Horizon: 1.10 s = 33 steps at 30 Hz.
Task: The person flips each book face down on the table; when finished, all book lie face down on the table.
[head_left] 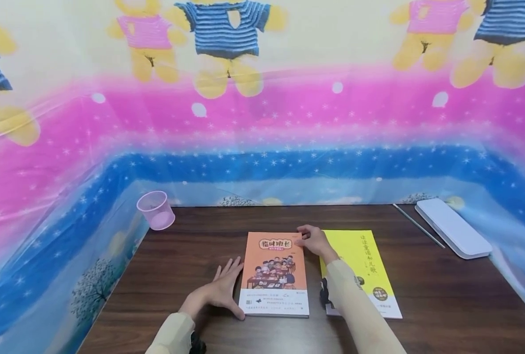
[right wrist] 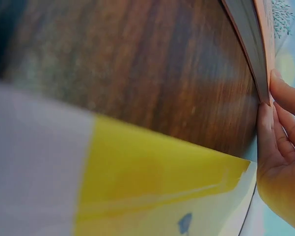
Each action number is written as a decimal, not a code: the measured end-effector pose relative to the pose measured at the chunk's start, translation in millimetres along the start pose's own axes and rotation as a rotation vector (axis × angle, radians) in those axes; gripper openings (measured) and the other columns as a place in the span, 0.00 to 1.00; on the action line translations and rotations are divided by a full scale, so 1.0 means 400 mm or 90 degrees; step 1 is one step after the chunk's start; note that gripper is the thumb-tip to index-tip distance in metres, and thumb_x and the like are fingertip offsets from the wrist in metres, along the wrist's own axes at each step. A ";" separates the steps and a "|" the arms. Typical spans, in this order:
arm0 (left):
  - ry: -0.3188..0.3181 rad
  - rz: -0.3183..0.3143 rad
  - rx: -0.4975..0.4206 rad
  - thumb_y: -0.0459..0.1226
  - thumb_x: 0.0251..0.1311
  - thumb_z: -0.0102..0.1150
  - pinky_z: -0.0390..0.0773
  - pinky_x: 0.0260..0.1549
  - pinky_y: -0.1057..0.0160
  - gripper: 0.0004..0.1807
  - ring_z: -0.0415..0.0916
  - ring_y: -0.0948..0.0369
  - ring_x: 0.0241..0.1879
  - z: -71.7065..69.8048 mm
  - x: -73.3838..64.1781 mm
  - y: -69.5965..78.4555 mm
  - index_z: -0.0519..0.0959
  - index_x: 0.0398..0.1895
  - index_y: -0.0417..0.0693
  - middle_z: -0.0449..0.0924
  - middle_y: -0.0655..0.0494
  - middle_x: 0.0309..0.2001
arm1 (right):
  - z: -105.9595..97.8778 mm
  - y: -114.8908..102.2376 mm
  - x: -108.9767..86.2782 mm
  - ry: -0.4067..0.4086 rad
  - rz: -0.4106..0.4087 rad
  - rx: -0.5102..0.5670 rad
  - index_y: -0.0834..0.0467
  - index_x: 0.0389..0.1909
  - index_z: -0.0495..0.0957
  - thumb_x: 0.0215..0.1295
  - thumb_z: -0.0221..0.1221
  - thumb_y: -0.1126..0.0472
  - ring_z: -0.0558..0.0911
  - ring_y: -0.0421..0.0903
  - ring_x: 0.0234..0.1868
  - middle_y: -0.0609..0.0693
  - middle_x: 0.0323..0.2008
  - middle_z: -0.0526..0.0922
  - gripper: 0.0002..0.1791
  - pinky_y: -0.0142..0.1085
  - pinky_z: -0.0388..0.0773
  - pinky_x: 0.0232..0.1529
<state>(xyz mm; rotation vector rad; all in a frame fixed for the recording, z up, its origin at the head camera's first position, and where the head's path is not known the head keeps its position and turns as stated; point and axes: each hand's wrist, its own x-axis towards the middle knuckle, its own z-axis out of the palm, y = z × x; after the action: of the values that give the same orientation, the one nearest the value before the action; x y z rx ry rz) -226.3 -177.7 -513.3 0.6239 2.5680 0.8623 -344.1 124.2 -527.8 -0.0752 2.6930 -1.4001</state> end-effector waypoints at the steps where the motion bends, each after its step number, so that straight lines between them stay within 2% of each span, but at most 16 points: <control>1: 0.011 0.008 -0.003 0.47 0.30 0.82 0.35 0.69 0.30 0.68 0.34 0.34 0.76 -0.001 -0.006 -0.004 0.50 0.73 0.31 0.40 0.30 0.76 | 0.002 -0.004 -0.001 0.000 0.002 -0.003 0.61 0.59 0.75 0.62 0.65 0.62 0.79 0.51 0.45 0.60 0.48 0.81 0.24 0.42 0.79 0.46; 6: 0.037 0.040 -0.022 0.45 0.32 0.80 0.40 0.71 0.33 0.60 0.41 0.35 0.75 -0.009 -0.018 -0.020 0.58 0.70 0.30 0.48 0.31 0.75 | -0.004 -0.016 -0.004 -0.008 0.009 -0.029 0.63 0.59 0.74 0.62 0.65 0.62 0.79 0.52 0.44 0.61 0.48 0.81 0.25 0.43 0.79 0.46; 12: 0.067 0.048 -0.079 0.38 0.35 0.78 0.52 0.69 0.34 0.48 0.50 0.36 0.74 -0.018 -0.026 -0.033 0.69 0.63 0.30 0.56 0.35 0.73 | -0.011 -0.014 0.005 -0.035 0.023 -0.036 0.64 0.60 0.74 0.62 0.64 0.61 0.79 0.54 0.47 0.63 0.53 0.80 0.26 0.49 0.78 0.54; 18: 0.097 0.048 -0.083 0.34 0.34 0.77 0.62 0.65 0.40 0.39 0.65 0.42 0.66 -0.040 -0.032 -0.040 0.75 0.57 0.33 0.70 0.39 0.65 | -0.014 -0.016 0.016 -0.065 0.017 -0.039 0.66 0.58 0.75 0.63 0.63 0.62 0.79 0.54 0.48 0.63 0.53 0.80 0.24 0.50 0.77 0.55; 22: 0.079 0.044 -0.141 0.28 0.34 0.76 0.73 0.54 0.56 0.39 0.73 0.50 0.52 -0.054 -0.037 -0.036 0.72 0.57 0.30 0.76 0.40 0.55 | -0.024 -0.014 0.016 -0.105 0.025 0.002 0.66 0.58 0.76 0.63 0.62 0.62 0.80 0.51 0.44 0.61 0.48 0.83 0.23 0.46 0.77 0.52; 26: 0.032 -0.004 -0.252 0.23 0.36 0.72 0.76 0.33 0.68 0.42 0.76 0.59 0.36 -0.056 -0.045 -0.034 0.65 0.61 0.24 0.79 0.39 0.43 | -0.034 -0.004 0.016 -0.156 0.052 0.068 0.65 0.60 0.75 0.65 0.61 0.61 0.82 0.47 0.44 0.59 0.47 0.84 0.23 0.44 0.78 0.54; 29: 0.017 -0.031 -0.298 0.21 0.38 0.68 0.75 0.29 0.68 0.43 0.75 0.61 0.30 -0.060 -0.046 -0.031 0.62 0.63 0.24 0.79 0.38 0.43 | -0.040 0.002 0.019 -0.183 0.059 0.112 0.65 0.62 0.72 0.67 0.59 0.61 0.82 0.48 0.47 0.59 0.51 0.83 0.24 0.46 0.78 0.57; 33: 0.003 -0.034 -0.341 0.20 0.42 0.63 0.80 0.30 0.63 0.42 0.78 0.60 0.29 -0.072 -0.043 -0.027 0.58 0.65 0.26 0.79 0.38 0.47 | -0.046 0.009 0.022 -0.191 0.064 0.146 0.64 0.64 0.70 0.69 0.56 0.61 0.82 0.50 0.51 0.60 0.54 0.80 0.25 0.49 0.74 0.62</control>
<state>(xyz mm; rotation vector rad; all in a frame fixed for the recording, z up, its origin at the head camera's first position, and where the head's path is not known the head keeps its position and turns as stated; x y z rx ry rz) -228.3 -208.1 -495.2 0.3854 2.1964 1.4537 -355.0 140.3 -520.7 -0.1198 2.2514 -1.5199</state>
